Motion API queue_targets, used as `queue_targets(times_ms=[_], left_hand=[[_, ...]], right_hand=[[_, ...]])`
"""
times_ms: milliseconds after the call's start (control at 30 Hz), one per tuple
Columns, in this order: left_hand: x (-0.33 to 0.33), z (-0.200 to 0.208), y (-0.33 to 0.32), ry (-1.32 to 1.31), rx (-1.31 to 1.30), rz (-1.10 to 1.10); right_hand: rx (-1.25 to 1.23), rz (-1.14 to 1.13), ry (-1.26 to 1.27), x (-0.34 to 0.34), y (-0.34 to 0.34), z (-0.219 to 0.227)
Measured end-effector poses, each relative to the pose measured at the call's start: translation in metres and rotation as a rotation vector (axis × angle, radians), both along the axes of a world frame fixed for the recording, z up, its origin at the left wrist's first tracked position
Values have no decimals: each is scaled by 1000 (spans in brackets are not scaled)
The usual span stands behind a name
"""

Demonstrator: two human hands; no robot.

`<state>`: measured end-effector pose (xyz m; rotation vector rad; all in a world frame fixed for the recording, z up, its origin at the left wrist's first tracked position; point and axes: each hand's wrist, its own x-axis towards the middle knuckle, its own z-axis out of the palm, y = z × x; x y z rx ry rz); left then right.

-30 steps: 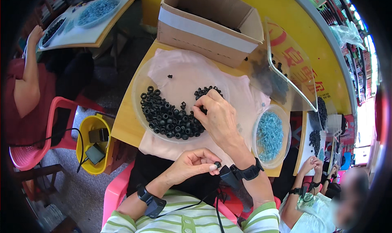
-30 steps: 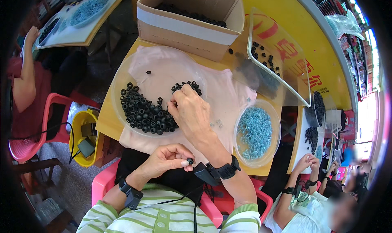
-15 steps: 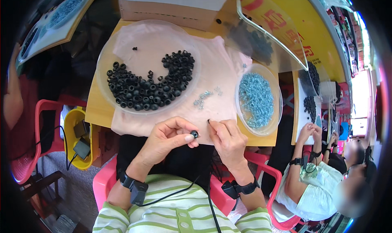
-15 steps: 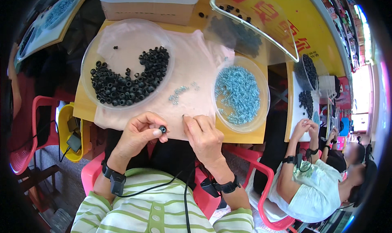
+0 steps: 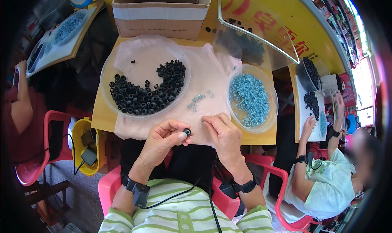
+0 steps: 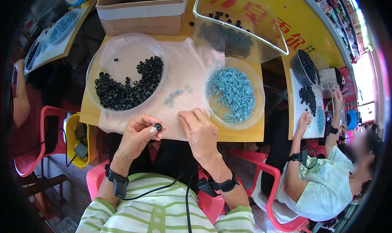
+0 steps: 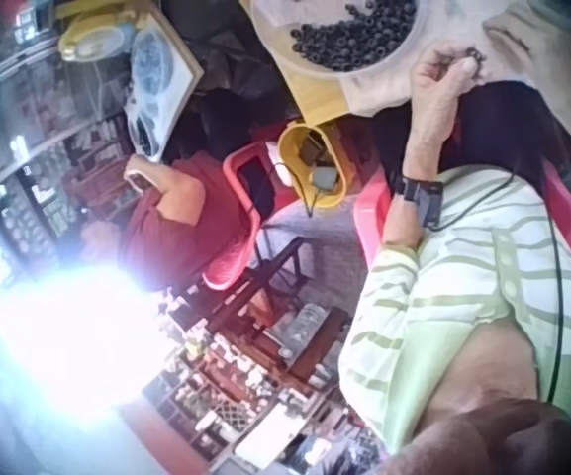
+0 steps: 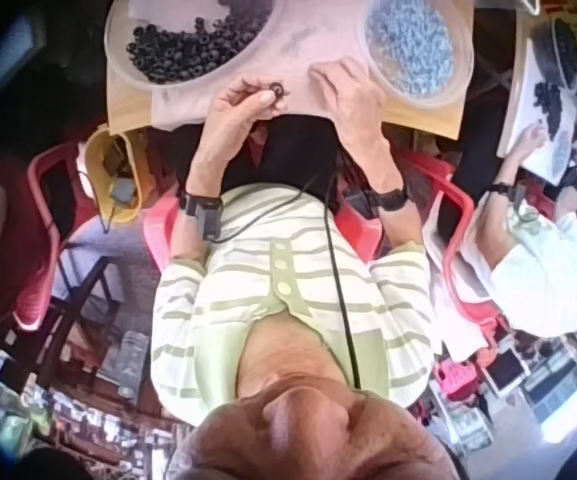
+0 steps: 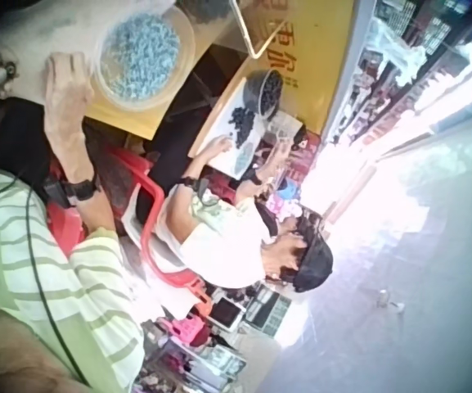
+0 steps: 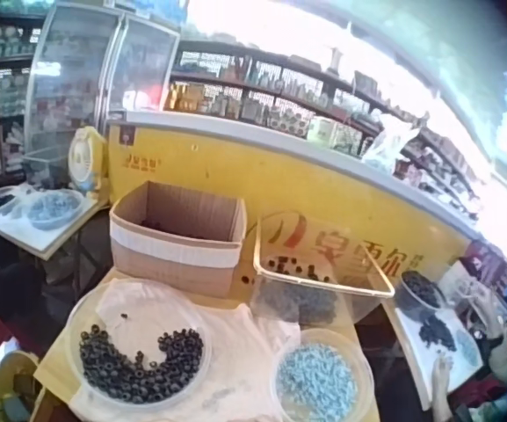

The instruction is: Manually assembling small plastic components by inserting blue beads into black circular bases on a production table.

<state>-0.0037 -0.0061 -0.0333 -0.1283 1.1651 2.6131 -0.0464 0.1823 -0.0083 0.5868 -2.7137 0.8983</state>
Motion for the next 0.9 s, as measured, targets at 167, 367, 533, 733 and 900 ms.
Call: queue_targets(times_ms=[167,367,533,733,900], left_hand=[[6,12,7,19,76,39],[10,18,11,-34,159,21],[13,16,15,-19,232,-35],[13,19,18,-21,248,-37],[12,20,19,-34,277,-45]], right_hand=[[9,3,-11,3,2,2],[-702,72,-448,10,2,48],[-795,211,-444,21,-1,49],[-857,236,-481,24,-4,51],[-600,214,-330,22,1,54]])
